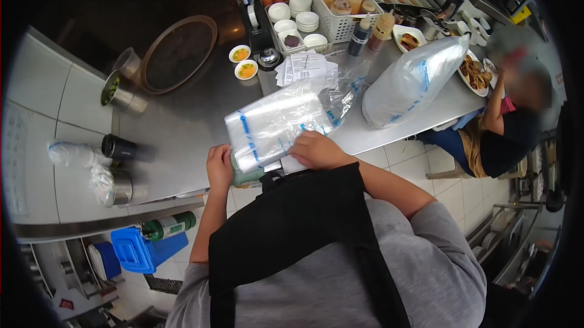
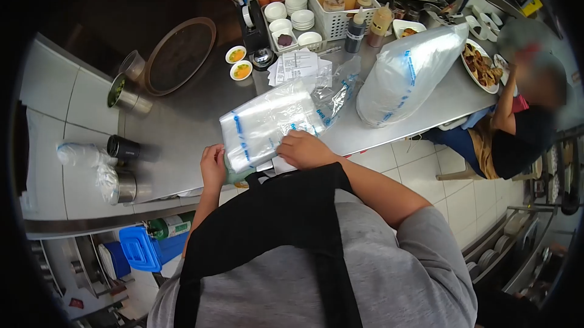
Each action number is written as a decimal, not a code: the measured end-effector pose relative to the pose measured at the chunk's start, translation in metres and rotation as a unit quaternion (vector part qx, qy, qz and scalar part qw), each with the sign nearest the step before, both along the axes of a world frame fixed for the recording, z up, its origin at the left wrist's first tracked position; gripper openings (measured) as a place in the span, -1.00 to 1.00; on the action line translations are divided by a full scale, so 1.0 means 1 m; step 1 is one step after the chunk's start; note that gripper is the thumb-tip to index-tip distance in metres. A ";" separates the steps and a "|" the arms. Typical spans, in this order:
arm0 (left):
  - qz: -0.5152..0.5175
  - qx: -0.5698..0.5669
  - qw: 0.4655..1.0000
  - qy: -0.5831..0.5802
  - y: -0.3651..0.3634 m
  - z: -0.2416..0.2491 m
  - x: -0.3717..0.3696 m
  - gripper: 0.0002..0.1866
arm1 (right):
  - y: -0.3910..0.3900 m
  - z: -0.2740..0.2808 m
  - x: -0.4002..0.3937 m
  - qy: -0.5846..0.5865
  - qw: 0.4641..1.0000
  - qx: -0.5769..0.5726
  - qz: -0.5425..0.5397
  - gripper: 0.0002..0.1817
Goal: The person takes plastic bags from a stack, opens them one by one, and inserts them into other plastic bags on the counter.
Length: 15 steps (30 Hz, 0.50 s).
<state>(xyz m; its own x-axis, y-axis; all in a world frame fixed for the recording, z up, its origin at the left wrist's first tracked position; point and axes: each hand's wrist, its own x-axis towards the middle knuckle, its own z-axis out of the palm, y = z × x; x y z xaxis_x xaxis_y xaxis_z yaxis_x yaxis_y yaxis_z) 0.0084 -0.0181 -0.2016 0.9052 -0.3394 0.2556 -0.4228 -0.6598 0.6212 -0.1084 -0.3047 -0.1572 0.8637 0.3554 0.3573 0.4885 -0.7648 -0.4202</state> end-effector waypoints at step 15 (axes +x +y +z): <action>-0.233 0.180 0.945 -0.141 -0.003 0.070 0.033 -0.83 | 0.062 -0.005 0.042 0.020 0.995 -0.099 0.005 -0.26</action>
<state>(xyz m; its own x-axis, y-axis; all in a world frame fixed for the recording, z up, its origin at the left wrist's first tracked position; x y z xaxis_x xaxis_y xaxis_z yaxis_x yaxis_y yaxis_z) 0.0410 -0.0212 -0.1320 0.5489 -0.7959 0.2554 -0.8350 -0.5081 0.2112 -0.0663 -0.2424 -0.1622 0.8720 0.4239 0.2448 0.4822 -0.8300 -0.2803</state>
